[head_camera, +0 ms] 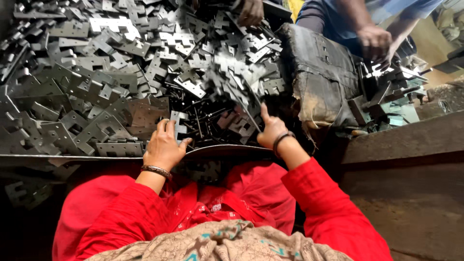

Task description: The person picks up metal brackets and small metal pins from a large bin and sorts them into different areas or stacks.

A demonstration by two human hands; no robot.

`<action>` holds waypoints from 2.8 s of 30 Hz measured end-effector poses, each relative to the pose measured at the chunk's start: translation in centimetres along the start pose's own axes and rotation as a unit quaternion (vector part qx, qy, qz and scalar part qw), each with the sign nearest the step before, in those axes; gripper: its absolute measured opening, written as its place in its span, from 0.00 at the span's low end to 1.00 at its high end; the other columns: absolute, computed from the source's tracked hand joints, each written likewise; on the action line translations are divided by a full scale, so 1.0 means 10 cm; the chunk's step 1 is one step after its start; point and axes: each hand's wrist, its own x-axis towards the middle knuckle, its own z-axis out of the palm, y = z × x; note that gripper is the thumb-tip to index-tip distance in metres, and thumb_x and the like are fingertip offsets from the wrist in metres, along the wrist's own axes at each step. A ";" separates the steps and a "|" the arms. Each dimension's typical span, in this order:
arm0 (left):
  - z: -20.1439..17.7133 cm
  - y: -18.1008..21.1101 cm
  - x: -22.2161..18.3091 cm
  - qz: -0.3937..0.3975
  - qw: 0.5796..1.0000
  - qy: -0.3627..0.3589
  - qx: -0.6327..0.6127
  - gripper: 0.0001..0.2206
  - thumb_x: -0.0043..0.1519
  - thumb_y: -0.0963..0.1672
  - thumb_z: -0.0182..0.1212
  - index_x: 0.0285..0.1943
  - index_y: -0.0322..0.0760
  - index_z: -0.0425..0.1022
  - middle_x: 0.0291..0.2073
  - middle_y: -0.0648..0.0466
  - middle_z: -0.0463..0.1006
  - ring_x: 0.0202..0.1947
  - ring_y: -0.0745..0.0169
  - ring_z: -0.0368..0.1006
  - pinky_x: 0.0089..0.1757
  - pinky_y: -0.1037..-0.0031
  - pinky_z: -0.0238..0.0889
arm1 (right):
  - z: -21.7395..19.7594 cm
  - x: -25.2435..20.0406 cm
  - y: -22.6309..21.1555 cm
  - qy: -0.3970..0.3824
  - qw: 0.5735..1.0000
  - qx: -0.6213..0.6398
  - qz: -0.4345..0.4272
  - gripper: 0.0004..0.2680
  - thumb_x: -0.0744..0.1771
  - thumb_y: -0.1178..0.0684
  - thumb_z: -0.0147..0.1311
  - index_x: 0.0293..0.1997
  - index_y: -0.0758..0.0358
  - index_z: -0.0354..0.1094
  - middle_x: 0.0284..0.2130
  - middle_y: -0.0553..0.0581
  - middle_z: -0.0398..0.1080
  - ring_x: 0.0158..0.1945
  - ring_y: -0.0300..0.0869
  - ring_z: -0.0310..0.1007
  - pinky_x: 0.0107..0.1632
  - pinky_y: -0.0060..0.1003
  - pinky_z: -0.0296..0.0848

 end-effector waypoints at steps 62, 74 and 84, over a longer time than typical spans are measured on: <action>-0.17 -0.61 -0.19 0.078 0.811 0.147 -0.561 0.13 0.59 0.31 0.64 0.51 0.28 0.76 0.66 0.49 0.67 0.53 0.67 0.78 0.49 0.77 0.76 | -0.21 0.44 -1.57 -0.038 0.652 0.751 -0.095 0.20 0.69 0.54 0.46 0.67 0.78 0.57 0.53 0.72 0.70 0.53 0.55 0.73 0.56 0.46 0.77; -0.31 0.00 0.05 -0.138 0.511 0.077 -0.845 0.10 0.61 0.46 0.62 0.44 0.40 0.68 0.46 0.53 0.78 0.46 0.55 0.81 0.39 0.67 0.77 | 0.20 -0.38 -0.36 0.007 0.481 0.876 -0.019 0.16 0.73 0.41 0.41 0.61 0.61 0.63 0.43 0.57 0.69 0.43 0.49 0.73 0.41 0.48 0.77; 0.03 0.38 0.57 0.019 0.986 -0.010 -0.163 0.16 0.62 0.44 0.61 0.61 0.43 0.76 0.45 0.47 0.83 0.37 0.56 0.80 0.41 0.65 0.74 | 0.72 -0.52 -0.10 0.007 0.427 0.903 -0.054 0.09 0.71 0.62 0.46 0.58 0.61 0.59 0.40 0.58 0.70 0.43 0.46 0.75 0.50 0.60 0.80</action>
